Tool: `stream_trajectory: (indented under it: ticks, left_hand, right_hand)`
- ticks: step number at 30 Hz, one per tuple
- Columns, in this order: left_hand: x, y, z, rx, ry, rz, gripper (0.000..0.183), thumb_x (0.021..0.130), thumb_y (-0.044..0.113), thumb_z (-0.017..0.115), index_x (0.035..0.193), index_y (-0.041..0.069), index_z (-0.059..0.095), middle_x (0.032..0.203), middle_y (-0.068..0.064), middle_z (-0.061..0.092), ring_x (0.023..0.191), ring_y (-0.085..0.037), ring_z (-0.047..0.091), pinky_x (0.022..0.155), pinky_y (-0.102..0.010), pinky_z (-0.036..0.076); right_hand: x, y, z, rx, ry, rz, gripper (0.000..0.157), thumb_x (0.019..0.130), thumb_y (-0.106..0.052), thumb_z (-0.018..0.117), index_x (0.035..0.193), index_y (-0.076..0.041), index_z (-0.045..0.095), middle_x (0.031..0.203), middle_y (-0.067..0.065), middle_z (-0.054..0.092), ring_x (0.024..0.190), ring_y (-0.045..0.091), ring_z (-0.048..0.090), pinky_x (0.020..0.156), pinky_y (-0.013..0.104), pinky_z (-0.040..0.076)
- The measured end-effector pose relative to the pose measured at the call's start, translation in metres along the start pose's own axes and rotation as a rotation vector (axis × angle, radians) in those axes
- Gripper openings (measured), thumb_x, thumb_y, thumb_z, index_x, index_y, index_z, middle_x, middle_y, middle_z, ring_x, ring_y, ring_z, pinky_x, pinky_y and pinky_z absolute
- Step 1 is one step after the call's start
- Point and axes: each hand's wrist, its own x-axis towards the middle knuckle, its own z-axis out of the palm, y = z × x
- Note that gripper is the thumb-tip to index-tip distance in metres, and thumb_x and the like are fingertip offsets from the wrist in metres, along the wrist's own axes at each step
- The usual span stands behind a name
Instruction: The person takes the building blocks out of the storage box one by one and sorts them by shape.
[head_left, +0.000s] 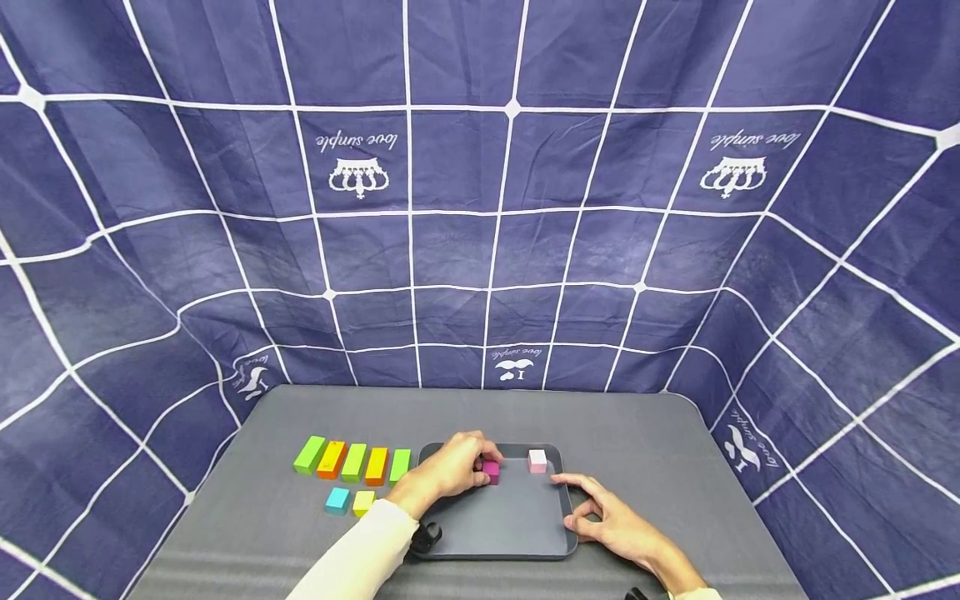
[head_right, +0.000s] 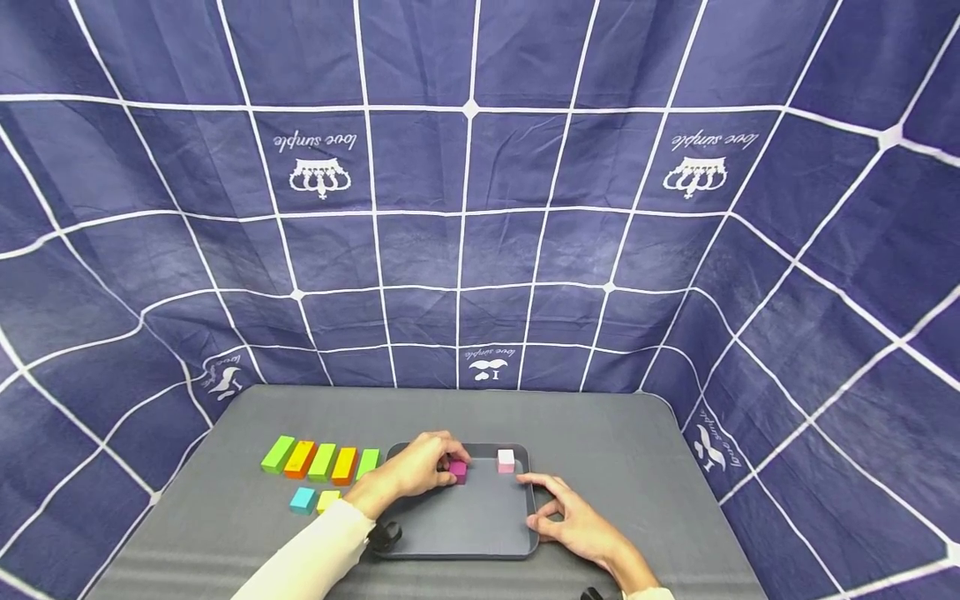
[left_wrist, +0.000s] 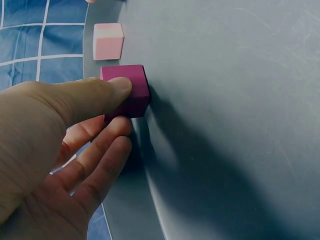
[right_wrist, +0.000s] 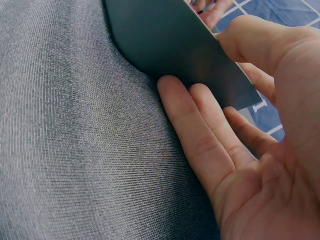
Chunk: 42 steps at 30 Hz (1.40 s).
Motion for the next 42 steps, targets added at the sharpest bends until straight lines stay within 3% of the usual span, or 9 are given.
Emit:
stream_trajectory:
  ticks: [3,6,9,15,18,25,36,42]
  left_hand:
    - [-0.002,-0.007,0.005,0.000,0.011,0.019,0.033,0.091,0.007,0.096,0.120,0.020,0.089,0.106,0.004,0.077,0.088,-0.001,0.060,0.078,-0.022,0.056]
    - [-0.003,-0.008,0.005,0.042,0.017,0.051,0.034,0.092,0.006,0.095,0.122,0.020,0.088,0.106,0.004,0.076,0.088,-0.003,0.061,0.077,-0.024,0.056]
    - [-0.004,0.001,-0.002,0.050,0.003,0.038,0.033,0.092,0.004,0.095,0.123,0.017,0.088,0.105,0.000,0.076,0.088,-0.007,0.062,0.078,-0.026,0.057]
    - [-0.006,0.024,-0.017,0.050,-0.050,-0.074,0.032,0.095,0.001,0.094,0.124,0.012,0.088,0.109,-0.006,0.077,0.092,-0.013,0.066,0.085,-0.027,0.059]
    - [-0.008,0.029,-0.020,0.064,-0.058,-0.100,0.033,0.096,0.001,0.093,0.126,0.013,0.088,0.111,-0.006,0.078,0.095,-0.016,0.068,0.088,-0.029,0.060]
    - [-0.013,0.032,-0.025,0.066,-0.028,-0.089,0.033,0.098,0.002,0.091,0.127,0.015,0.088,0.114,-0.003,0.079,0.098,-0.016,0.069,0.088,-0.027,0.058]
    - [-0.029,0.029,-0.037,0.105,0.023,-0.069,0.036,0.096,0.000,0.091,0.129,0.014,0.086,0.117,-0.002,0.079,0.107,-0.024,0.077,0.095,-0.038,0.065]
    - [-0.040,0.031,-0.049,0.098,0.051,-0.078,0.035,0.097,0.001,0.092,0.130,0.012,0.086,0.116,-0.003,0.076,0.099,-0.024,0.075,0.088,-0.033,0.065]
  right_hand:
    - [-0.002,0.001,0.001,0.009,-0.007,0.005,0.072,0.112,-0.009,0.076,0.175,-0.001,0.042,0.125,0.028,0.073,0.111,0.017,0.082,0.097,0.029,0.069]
    - [-0.003,0.003,0.002,0.025,-0.008,-0.002,0.072,0.112,-0.007,0.075,0.175,0.000,0.041,0.136,0.036,0.062,0.115,0.017,0.082,0.098,0.029,0.069]
    - [-0.003,0.003,0.003,0.026,0.000,0.002,0.072,0.112,-0.007,0.076,0.175,-0.001,0.042,0.139,0.040,0.059,0.115,0.017,0.082,0.098,0.029,0.069]
    - [-0.001,0.001,0.003,0.005,0.010,0.014,0.072,0.112,-0.008,0.076,0.176,-0.003,0.043,0.127,0.033,0.070,0.113,0.018,0.083,0.097,0.027,0.069]
    - [0.000,0.001,0.004,0.007,0.005,0.008,0.072,0.112,-0.007,0.076,0.175,-0.003,0.043,0.128,0.034,0.069,0.113,0.018,0.083,0.097,0.028,0.069]
    - [0.001,0.003,0.005,0.033,-0.006,-0.011,0.071,0.112,-0.007,0.075,0.174,-0.001,0.043,0.146,0.040,0.049,0.115,0.017,0.082,0.098,0.030,0.069]
    - [0.002,0.004,0.004,0.029,0.001,-0.005,0.071,0.112,-0.007,0.076,0.175,-0.002,0.043,0.147,0.039,0.049,0.115,0.016,0.082,0.097,0.029,0.069]
    - [0.001,0.001,0.001,0.037,-0.002,-0.023,0.071,0.112,-0.006,0.075,0.174,0.001,0.041,0.142,0.040,0.052,0.115,0.016,0.082,0.097,0.031,0.070]
